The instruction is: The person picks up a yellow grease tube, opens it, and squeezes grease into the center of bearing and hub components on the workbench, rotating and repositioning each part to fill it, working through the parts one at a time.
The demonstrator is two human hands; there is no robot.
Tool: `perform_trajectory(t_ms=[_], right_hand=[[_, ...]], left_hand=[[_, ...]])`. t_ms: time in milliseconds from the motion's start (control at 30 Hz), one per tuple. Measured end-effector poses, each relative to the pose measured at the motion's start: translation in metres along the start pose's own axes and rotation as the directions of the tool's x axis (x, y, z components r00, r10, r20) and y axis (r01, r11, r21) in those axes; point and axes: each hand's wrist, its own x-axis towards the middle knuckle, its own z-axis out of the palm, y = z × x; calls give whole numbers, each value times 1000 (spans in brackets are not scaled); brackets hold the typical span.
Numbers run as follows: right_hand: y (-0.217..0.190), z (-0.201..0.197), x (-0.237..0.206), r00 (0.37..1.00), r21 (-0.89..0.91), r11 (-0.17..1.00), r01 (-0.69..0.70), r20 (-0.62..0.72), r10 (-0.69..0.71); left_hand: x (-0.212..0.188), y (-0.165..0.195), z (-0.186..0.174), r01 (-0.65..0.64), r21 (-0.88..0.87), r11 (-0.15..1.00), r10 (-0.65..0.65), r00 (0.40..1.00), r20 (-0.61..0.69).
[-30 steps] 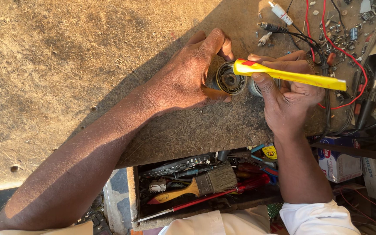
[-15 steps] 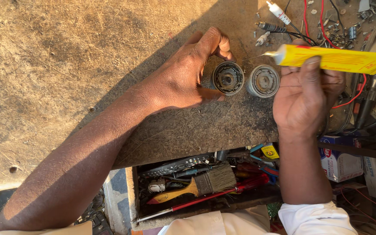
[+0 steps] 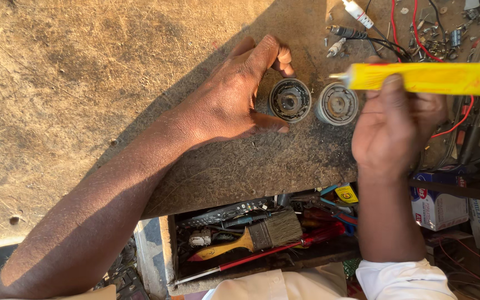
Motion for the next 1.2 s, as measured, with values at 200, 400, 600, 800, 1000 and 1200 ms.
perform_trajectory(t_ms=[200, 400, 600, 800, 1000, 1200], right_hand=[[-14, 32, -11, 984, -347, 928, 137, 158, -86], [-21, 40, -7, 971, -509, 841, 184, 228, -75], [-18, 34, -5, 947, -570, 781, 257, 312, -84], [-19, 38, -4, 961, -574, 790, 215, 269, -66], [-18, 40, -6, 960, -517, 830, 209, 271, -73], [-19, 41, -7, 962, -522, 823, 224, 256, -99]], left_hand=[[1, 2, -2, 3, 22, 1000, -2, 1000, -26], [0, 4, -5, 23, 20, 1000, -22, 999, -40], [0, 5, -6, 25, 6, 1000, -24, 998, -49], [0, 5, -5, 36, 12, 999, -35, 998, -44], [0, 4, -5, 31, 10, 999, -30, 998, -50], [-1, 2, -5, 19, 28, 999, -18, 998, -59]])
